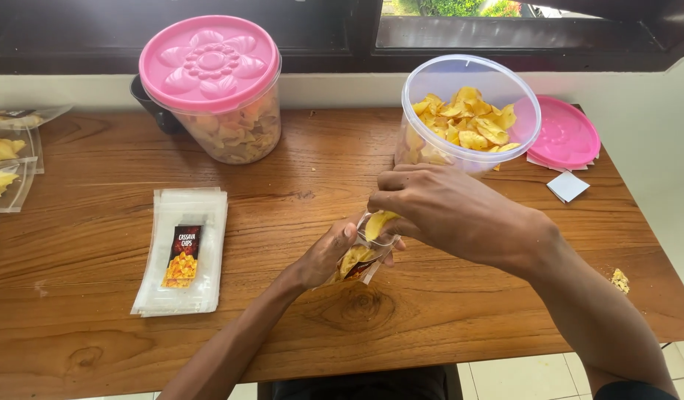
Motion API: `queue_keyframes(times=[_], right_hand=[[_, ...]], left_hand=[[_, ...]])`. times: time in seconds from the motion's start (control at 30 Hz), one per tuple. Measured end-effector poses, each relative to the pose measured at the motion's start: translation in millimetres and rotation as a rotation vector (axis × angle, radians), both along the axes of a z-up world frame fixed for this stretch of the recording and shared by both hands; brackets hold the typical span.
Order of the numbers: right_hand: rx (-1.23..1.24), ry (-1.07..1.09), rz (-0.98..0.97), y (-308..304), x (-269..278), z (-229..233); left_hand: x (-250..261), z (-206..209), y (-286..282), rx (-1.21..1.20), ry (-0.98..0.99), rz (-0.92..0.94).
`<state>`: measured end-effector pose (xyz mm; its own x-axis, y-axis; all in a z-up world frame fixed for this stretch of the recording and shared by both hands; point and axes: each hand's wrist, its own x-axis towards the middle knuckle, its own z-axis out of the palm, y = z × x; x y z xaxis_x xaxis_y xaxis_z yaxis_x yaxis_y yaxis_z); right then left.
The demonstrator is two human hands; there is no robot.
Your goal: Packing individual cassava chips from a large storage container into small plastic zip-lock bags for individual sale.
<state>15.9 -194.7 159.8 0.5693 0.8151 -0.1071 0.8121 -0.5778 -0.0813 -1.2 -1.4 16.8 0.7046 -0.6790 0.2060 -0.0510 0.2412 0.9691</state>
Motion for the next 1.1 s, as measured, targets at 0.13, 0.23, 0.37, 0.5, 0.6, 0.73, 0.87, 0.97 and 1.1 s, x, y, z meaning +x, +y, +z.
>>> queue_keyframes(times=[0.13,0.23,0.37,0.5,0.6,0.73,0.87,0.97,1.1], right_hand=[[0.118,0.136,-0.020,1.6,2.8,12.9],[0.247,0.173,0.001,-4.1,3.9,15.8],[0.427,-0.213,0.016,-32.1,17.1,13.5],[0.203,-0.240,-0.542,-79.4,60.1,18.2],[-0.129,0.029,-0.859,-104.1,98.4,11.4],[-0.181,0.107,-0.795,-117.9,116.5,-1.6],[-0.054,0.181,-0.712,-101.8,110.1,1.2],[0.013,0.254,-0.672,-106.7,122.1,-13.3],[0.085,0.329,-0.665,-108.1,125.6,-12.9]], left_hand=[[1.8,-5.8,2.2,-0.095,0.097,-0.035],[1.4,-11.6,4.1,-0.112,0.058,-0.063],[2.6,-14.1,5.7,-0.244,0.171,-0.139],[2.8,-17.9,4.0,-0.330,0.238,-0.136],[4.1,-19.6,4.1,-0.463,0.396,-0.122],[14.5,-49.0,-8.3,-0.456,0.148,-0.013],[16.1,-52.3,-9.9,-0.412,0.155,0.054],[10.3,-43.1,-9.0,-0.409,0.162,0.064],[4.5,-36.3,-9.8,-0.469,0.224,0.011]])
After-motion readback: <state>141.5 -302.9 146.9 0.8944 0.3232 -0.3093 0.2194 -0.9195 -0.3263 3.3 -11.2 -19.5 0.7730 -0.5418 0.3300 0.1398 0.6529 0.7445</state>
